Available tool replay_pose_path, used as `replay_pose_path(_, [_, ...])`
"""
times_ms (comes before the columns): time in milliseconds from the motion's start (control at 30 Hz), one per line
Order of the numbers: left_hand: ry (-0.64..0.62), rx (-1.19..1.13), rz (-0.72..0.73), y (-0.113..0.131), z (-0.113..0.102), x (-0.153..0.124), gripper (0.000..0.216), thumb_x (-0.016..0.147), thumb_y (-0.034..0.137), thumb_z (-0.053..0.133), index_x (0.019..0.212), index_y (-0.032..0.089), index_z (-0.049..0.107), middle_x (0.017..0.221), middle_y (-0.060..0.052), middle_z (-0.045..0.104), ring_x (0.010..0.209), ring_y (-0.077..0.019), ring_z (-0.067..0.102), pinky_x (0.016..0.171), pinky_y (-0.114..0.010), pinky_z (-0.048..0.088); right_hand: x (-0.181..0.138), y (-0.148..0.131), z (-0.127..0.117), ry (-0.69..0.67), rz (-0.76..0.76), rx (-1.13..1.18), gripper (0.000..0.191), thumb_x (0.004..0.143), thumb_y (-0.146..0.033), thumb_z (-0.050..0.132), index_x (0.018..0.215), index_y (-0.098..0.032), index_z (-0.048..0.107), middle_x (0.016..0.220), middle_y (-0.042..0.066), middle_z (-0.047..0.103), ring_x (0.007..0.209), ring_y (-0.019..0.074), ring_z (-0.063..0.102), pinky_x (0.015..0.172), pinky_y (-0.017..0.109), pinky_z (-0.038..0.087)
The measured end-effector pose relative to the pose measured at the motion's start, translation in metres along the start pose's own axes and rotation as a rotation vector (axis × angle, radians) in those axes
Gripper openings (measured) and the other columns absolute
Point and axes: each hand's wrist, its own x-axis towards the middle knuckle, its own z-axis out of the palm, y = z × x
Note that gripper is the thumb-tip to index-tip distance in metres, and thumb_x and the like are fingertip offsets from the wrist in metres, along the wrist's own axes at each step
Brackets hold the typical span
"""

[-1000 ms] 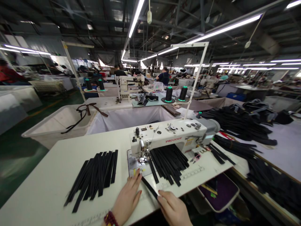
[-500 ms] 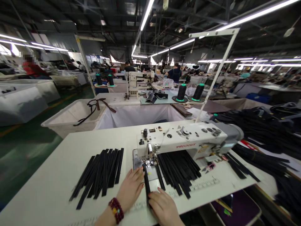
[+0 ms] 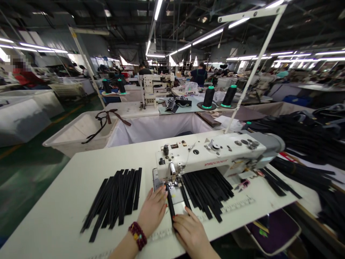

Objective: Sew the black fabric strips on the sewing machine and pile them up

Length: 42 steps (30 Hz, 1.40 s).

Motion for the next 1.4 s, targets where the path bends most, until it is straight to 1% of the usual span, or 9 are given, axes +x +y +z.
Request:
replay_pose_path(133, [0.005,0.013,0.005,-0.001,0.002,0.002,0.043,0.091,0.012,0.048,0.134,0.015,0.058,0.143,-0.014,0.057,0.131,-0.0289,0.054,0.110,-0.056,0.044,0.000,-0.001,0.003,-0.007,0.056,0.028,0.019,0.100,-0.012,0.046,0.103,-0.019,0.063,0.100,0.004,0.074,0.095,0.0154,0.070,0.116,0.041,0.033])
replay_pose_path(300, [-0.015,0.035,-0.037,0.005,-0.001,0.003,0.042,0.092,0.014,0.050,0.133,0.012,0.059,0.144,-0.015,0.056,0.133,-0.0306,0.053,0.109,-0.059,0.042,-0.006,-0.006,0.005,0.046,0.088,0.016,0.015,0.099,-0.016,0.050,0.102,-0.020,0.064,0.101,0.003,0.075,0.097,0.0152,0.069,0.118,0.040,0.031])
replay_pose_path(433, [-0.014,0.032,-0.005,0.008,-0.003,-0.001,0.041,0.093,0.016,0.051,0.133,0.015,0.058,0.144,-0.014,0.057,0.132,-0.0302,0.053,0.110,-0.059,0.041,-0.020,-0.013,-0.001,-0.049,0.039,-0.099,0.023,0.095,-0.021,0.055,0.116,-0.017,0.064,0.116,0.006,0.072,0.113,0.0208,0.064,0.121,0.042,0.024])
replay_pose_path(500, [-0.003,0.022,0.012,0.007,-0.003,-0.003,0.041,0.093,0.016,0.050,0.134,0.016,0.058,0.144,-0.013,0.057,0.132,-0.0295,0.053,0.110,-0.059,0.041,-0.026,-0.014,-0.003,-0.099,0.007,-0.152,0.027,0.093,-0.020,0.056,0.119,-0.016,0.064,0.120,0.007,0.071,0.117,0.0221,0.062,0.123,0.044,0.018])
replay_pose_path(667, [-0.003,0.012,0.012,0.004,-0.004,-0.001,0.042,0.093,0.016,0.050,0.134,0.016,0.058,0.145,-0.013,0.056,0.134,-0.0292,0.051,0.111,-0.059,0.040,-0.024,-0.011,-0.001,-0.100,0.012,-0.169,0.024,0.094,-0.022,0.056,0.117,-0.017,0.064,0.117,0.006,0.072,0.116,0.0212,0.062,0.125,0.045,0.003])
replay_pose_path(733, [-0.009,0.018,0.000,0.002,-0.005,0.002,0.043,0.092,0.015,0.049,0.134,0.015,0.057,0.146,-0.014,0.055,0.134,-0.0289,0.051,0.111,-0.058,0.041,-0.017,-0.009,-0.001,-0.094,0.018,-0.151,0.023,0.096,-0.023,0.055,0.116,-0.017,0.064,0.116,0.005,0.072,0.115,0.0209,0.063,0.125,0.044,0.001])
replay_pose_path(967, [-0.027,0.062,-0.017,-0.007,-0.002,0.014,0.042,0.092,0.014,0.047,0.133,0.012,0.058,0.144,-0.016,0.056,0.134,-0.0310,0.051,0.110,-0.058,0.042,0.004,0.001,-0.002,-0.152,0.085,-0.100,0.025,0.094,-0.021,0.058,0.118,-0.019,0.063,0.118,0.005,0.072,0.114,0.0223,0.063,0.124,0.047,0.013])
replay_pose_path(1200, [-0.013,0.072,-0.017,-0.014,0.006,0.017,0.041,0.093,0.017,0.047,0.133,0.013,0.057,0.139,-0.015,0.060,0.133,-0.0319,0.052,0.111,-0.058,0.040,0.013,0.012,0.017,-0.106,0.163,-0.079,0.026,0.093,-0.024,0.063,0.119,-0.020,0.064,0.116,0.005,0.072,0.112,0.0224,0.063,0.124,0.051,0.011])
replay_pose_path(1400, [-0.001,0.081,-0.007,-0.019,0.013,0.017,0.042,0.093,0.017,0.046,0.134,0.010,0.055,0.136,-0.017,0.061,0.131,-0.0323,0.052,0.110,-0.059,0.040,0.027,0.022,0.024,-0.124,0.158,-0.104,0.027,0.090,-0.023,0.067,0.117,-0.018,0.065,0.114,0.004,0.072,0.112,0.0211,0.062,0.124,0.049,0.011])
